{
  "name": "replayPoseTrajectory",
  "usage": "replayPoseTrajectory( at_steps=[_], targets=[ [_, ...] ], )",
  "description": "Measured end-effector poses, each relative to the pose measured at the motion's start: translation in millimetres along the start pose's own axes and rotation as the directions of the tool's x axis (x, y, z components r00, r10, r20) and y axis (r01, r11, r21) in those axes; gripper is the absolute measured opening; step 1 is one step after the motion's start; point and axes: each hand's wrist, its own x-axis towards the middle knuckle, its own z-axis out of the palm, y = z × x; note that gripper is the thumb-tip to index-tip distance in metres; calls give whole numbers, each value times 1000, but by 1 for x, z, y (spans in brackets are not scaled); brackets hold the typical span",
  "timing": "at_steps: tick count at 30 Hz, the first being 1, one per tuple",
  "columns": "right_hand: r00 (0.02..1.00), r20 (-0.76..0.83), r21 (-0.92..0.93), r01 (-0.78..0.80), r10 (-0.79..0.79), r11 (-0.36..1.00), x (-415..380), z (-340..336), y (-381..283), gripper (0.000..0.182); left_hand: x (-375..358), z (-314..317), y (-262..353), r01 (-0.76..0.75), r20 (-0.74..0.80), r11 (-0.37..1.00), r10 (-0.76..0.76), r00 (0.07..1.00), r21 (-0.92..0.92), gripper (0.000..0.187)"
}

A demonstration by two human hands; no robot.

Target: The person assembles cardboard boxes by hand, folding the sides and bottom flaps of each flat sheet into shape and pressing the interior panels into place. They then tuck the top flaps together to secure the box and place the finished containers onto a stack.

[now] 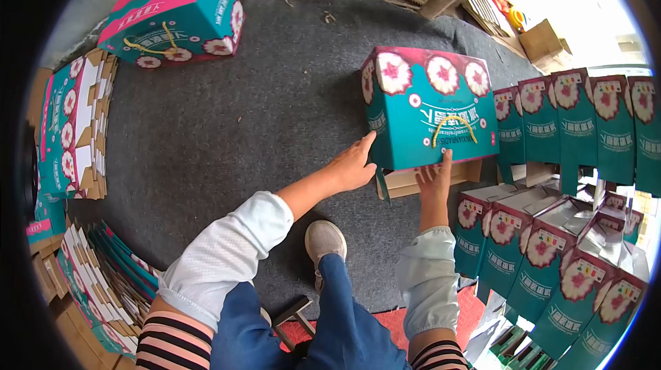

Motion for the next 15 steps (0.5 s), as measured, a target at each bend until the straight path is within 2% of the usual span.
replayPoseTrajectory(
  at_steps=[1, 2, 5, 6, 8, 10, 12, 14, 15],
  targets=[
    [999, -39, 36, 27, -25, 999, 4, 6, 1, 97, -10, -6, -4, -2, -26, 1000, 2, 1000, 5, 68],
    [998, -21, 104, -51, 54, 993, 7, 11, -2, 87, -21, -13, -7, -4, -50, 1000, 5, 999, 11, 67],
    [991, 133, 308, -14, -28, 951, 5, 30, -5, 72, -59, -39, -25, 12, -94, 1000, -9, 996, 29, 61],
    [992, 115, 295, 20, -57, 955, 8, 33, -6, 63, -75, -48, -36, -9, -110, 1000, 11, 994, 21, 60],
    [986, 76, 280, 123, -150, 952, 14, 33, -4, 61, -118, -71, -56, -22, -167, 999, 27, 986, 33, 58],
    [975, 47, 269, 197, -217, 943, 22, 27, -5, 60, -166, -99, -68, 73, -156, 997, -73, 985, -8, 57],
    [967, 28, 266, 239, -255, 934, 31, 12, -8, 60, -216, -118, -76, 202, -213, 975, -217, 953, -88, 56],
    [965, 45, 302, 234, -259, 924, 39, -1, -17, 61, -269, -120, -105, 242, -308, 969, -247, 919, -54, 55],
    [964, 54, 320, 230, -260, 919, 45, -6, -24, 61, -295, -118, -113, 287, -340, 951, -311, 888, -118, 55]
  ],
)
